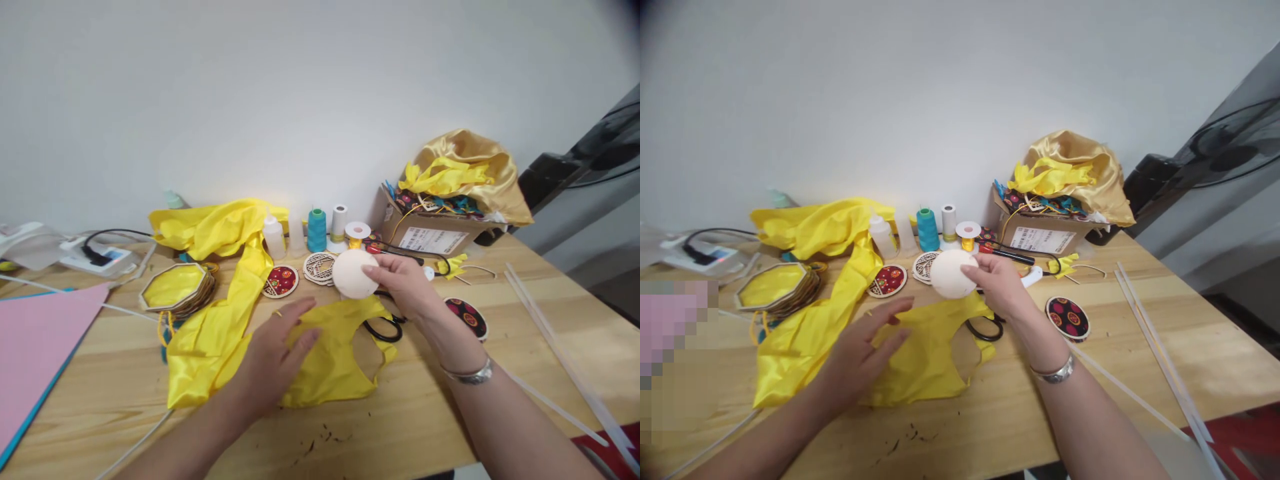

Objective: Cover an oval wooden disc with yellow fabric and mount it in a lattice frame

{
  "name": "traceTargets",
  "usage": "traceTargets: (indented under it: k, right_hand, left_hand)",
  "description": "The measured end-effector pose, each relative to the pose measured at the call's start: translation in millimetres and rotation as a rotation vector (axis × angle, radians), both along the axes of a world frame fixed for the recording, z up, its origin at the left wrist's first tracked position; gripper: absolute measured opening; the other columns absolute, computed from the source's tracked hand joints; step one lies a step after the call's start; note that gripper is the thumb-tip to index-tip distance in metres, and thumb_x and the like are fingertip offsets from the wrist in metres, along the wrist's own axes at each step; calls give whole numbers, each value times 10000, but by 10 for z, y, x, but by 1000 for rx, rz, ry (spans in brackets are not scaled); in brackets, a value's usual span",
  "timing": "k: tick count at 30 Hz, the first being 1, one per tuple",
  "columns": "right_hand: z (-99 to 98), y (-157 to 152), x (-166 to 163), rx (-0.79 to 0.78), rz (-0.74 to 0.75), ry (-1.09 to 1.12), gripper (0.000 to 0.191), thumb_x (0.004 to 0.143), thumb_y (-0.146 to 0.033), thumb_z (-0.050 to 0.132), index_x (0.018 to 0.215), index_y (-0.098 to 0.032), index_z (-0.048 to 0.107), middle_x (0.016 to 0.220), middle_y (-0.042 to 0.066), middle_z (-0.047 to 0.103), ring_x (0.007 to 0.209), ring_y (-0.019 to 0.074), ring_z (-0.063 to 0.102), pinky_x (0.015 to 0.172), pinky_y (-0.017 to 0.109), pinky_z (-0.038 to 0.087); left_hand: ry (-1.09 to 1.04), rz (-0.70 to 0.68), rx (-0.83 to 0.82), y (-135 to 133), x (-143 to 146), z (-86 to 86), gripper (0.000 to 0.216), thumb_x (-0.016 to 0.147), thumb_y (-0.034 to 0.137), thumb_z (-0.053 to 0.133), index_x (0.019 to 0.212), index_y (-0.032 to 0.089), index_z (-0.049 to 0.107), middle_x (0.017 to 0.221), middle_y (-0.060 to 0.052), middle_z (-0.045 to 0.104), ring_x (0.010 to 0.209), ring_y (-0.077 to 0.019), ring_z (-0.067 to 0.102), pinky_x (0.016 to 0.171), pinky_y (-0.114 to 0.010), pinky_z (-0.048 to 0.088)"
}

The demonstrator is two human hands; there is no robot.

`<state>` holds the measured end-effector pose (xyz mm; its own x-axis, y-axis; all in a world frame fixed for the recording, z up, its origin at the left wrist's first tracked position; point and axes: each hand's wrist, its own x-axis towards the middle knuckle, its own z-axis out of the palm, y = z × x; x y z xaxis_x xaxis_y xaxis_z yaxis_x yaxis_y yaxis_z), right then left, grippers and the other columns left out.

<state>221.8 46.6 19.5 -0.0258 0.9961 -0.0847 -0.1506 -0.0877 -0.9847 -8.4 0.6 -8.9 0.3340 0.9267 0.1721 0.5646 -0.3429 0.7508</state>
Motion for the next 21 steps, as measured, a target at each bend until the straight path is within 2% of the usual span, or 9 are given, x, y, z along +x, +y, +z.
traceTargets:
  k: [1, 3, 6, 9, 15, 18, 21]
  right_hand:
    - [2, -36, -54, -4, 43, -13, 285, 578, -358, 796, 773, -160, 730, 694, 13, 697, 611, 141, 596, 608, 274, 462]
    - [5, -106, -177, -13, 135, -54, 257, 594, -351, 787, 741, -150, 723, 678, 7, 679, 596, 129, 570, 575, 253, 432]
    - [-28, -179, -326, -6, 228, -141, 244, 627, -373, 767, 647, -152, 664, 573, -32, 588, 524, 92, 476, 510, 222, 356]
    - [-77, -203, -372, -21, 239, -151, 287, 608, -398, 782, 622, -156, 630, 554, -41, 556, 514, 86, 445, 500, 219, 335]
    - [-77, -188, -313, -50, 340, -59, 328, 669, -465, 726, 739, -145, 708, 655, 4, 647, 605, 110, 542, 601, 241, 417]
    - [-87, -174, -310, -56, 274, -59, 278, 627, -418, 765, 670, -152, 695, 601, -13, 625, 564, 95, 514, 565, 228, 398]
    - [-114, -160, -319, -53, 152, -79, 250, 579, -358, 799, 582, -152, 657, 517, -39, 558, 496, 69, 432, 491, 209, 323]
  left_hand:
    - [-147, 68, -91, 10, 5, 27, 434, 860, 433, 508, 1195, 164, 565, 1164, -153, 666, 998, -248, 655, 830, -400, 535]
    - [-373, 133, -281, 29, 17, 93, 418, 806, 441, 585, 1106, 151, 585, 917, -98, 731, 749, -204, 689, 607, -304, 550]
    - [-488, 151, -442, 37, 20, 158, 369, 731, 417, 673, 980, 150, 628, 675, -21, 704, 557, -151, 639, 463, -226, 479]
    - [-471, 181, -460, 24, 4, 159, 279, 728, 408, 680, 859, 162, 669, 614, -4, 684, 511, -127, 608, 437, -201, 450]
    - [-482, 233, -462, 34, -30, 140, 291, 736, 408, 681, 897, 166, 691, 581, 9, 677, 469, -95, 563, 424, -168, 429]
    - [-487, 236, -454, 41, -33, 138, 276, 742, 399, 684, 897, 171, 693, 600, 9, 686, 476, -88, 554, 423, -158, 422]
    - [-488, 240, -446, 34, -30, 141, 271, 745, 400, 684, 887, 169, 692, 592, 9, 684, 461, -83, 531, 424, -158, 417]
